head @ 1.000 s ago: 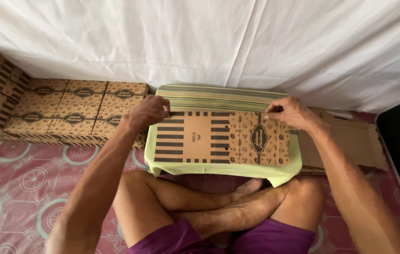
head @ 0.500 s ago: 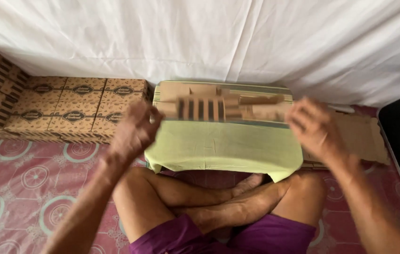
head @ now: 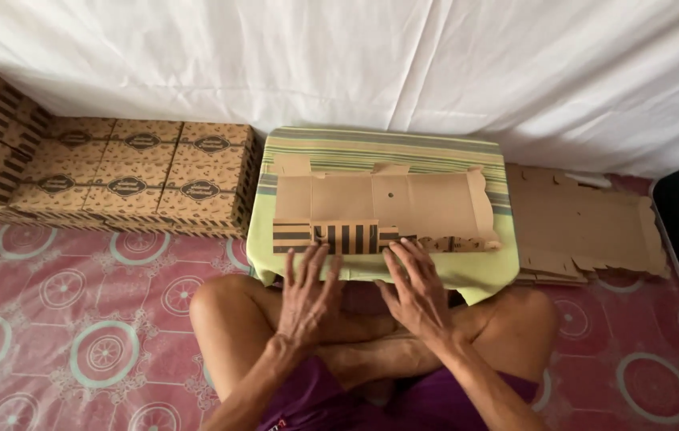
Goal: Assembling a cardboard box by folding flat cutouts and tucking in flaps.
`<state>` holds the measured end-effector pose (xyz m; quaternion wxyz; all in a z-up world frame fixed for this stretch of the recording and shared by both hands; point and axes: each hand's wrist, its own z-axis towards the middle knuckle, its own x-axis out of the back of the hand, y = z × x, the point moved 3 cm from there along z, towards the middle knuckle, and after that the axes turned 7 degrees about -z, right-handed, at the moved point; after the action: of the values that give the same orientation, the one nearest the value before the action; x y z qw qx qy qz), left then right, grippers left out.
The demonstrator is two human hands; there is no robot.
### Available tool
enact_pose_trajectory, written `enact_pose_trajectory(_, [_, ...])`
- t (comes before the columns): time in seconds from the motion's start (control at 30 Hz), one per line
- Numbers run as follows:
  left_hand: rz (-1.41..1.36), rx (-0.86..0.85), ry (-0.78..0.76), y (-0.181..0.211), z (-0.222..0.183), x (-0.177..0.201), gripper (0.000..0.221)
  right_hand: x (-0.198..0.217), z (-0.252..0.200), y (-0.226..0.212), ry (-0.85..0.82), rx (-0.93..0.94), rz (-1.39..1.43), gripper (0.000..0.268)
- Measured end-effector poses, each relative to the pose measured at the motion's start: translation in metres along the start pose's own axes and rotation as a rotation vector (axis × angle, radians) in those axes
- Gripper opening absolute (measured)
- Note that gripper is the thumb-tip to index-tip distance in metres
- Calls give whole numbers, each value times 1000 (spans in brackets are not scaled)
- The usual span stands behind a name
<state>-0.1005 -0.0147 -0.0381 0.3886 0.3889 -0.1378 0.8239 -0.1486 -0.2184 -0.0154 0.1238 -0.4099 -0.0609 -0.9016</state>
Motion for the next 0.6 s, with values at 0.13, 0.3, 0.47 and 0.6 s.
enact_pose_trajectory(0.13, [-76,129,-47,22,24,7,56,-4,9,-7,7,-25,-36,57])
enact_pose_trajectory(0.3, [-24,159,-100,29,18,-4,65,-18,-10,-6,-70,9,-160,68])
enact_pose_trajectory(0.47, [113,86,-58,24,21,-5,69,-37,-16,-1,-24,50,-215,76])
enact_pose_trajectory(0.6, [335,-33,-27,-7,-17,-45,85,-38,-19,2,37,79,-286,69])
